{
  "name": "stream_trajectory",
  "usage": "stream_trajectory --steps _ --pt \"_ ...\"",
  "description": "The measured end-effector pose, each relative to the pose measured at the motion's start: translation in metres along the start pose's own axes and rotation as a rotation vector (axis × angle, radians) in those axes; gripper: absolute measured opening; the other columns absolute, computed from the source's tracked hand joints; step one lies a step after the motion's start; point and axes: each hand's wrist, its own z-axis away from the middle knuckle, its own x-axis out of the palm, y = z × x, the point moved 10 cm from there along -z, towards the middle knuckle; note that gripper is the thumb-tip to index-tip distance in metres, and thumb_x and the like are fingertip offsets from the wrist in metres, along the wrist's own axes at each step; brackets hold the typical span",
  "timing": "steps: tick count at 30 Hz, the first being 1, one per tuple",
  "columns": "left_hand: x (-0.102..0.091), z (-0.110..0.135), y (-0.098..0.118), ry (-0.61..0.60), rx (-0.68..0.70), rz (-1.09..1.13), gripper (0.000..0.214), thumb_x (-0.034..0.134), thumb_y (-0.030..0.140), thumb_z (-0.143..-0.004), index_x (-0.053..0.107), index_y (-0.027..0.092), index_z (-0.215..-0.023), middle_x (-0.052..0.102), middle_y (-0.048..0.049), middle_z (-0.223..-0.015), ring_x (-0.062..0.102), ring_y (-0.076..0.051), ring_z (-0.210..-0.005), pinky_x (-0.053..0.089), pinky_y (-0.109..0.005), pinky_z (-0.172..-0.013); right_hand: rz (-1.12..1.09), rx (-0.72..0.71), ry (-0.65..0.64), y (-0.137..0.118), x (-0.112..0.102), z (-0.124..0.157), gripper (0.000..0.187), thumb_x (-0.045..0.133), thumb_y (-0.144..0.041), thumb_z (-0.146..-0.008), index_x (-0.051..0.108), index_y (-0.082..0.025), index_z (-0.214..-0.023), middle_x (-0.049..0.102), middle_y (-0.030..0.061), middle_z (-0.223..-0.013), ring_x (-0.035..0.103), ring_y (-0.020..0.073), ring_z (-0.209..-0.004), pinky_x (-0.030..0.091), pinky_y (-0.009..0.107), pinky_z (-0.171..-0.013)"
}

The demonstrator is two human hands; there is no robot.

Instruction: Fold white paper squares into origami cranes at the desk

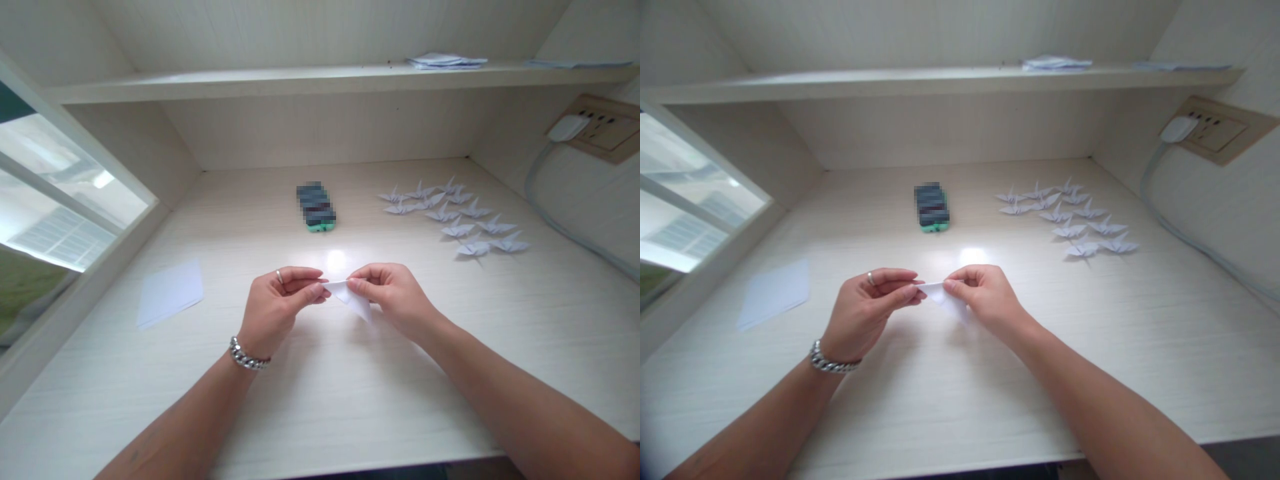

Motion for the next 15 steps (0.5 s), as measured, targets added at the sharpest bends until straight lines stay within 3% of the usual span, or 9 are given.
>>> stream_trajectory --steps 4,10,15 --pt "-0.003 -0.001 -0.001 0.009 -0.014 0.017 0.022 0.079 0.016 -0.068 0.07 0.01 -0.088 0.076 -0.0073 -0.077 0.072 -0.018 -0.069 0.06 -0.029 -0.072 -0.096 0.044 0.002 0.006 -0.001 -0.001 0.021 0.073 -0.034 -0.072 0.07 -0.014 -0.074 0.062 0.0012 -0.065 0.049 0.0102 -0.056 0.034 0.024 -0.051" --pt "0.01 0.002 -0.004 -0.085 -0.037 -0.073 0.032 0.08 0.017 -0.066 0.069 0.01 -0.095 0.076 -0.0101 -0.08 0.073 -0.021 -0.075 0.06 -0.032 -0.076 -0.108 0.065 -0.022 0.008 0.005 -0.001 0.021 0.073 -0.034 -0.071 0.07 -0.014 -0.073 0.064 0.0026 -0.066 0.05 0.0113 -0.057 0.034 0.025 -0.053" --pt "0.013 0.003 -0.007 -0.082 -0.065 -0.147 0.027 0.08 0.024 -0.067 0.071 0.01 -0.089 0.075 -0.0077 -0.073 0.072 -0.019 -0.067 0.06 -0.029 -0.068 -0.102 0.069 -0.044 0.012 0.009 -0.002 0.02 0.072 -0.034 -0.072 0.07 -0.014 -0.073 0.065 0.003 -0.068 0.052 0.0125 -0.059 0.035 0.025 -0.055"
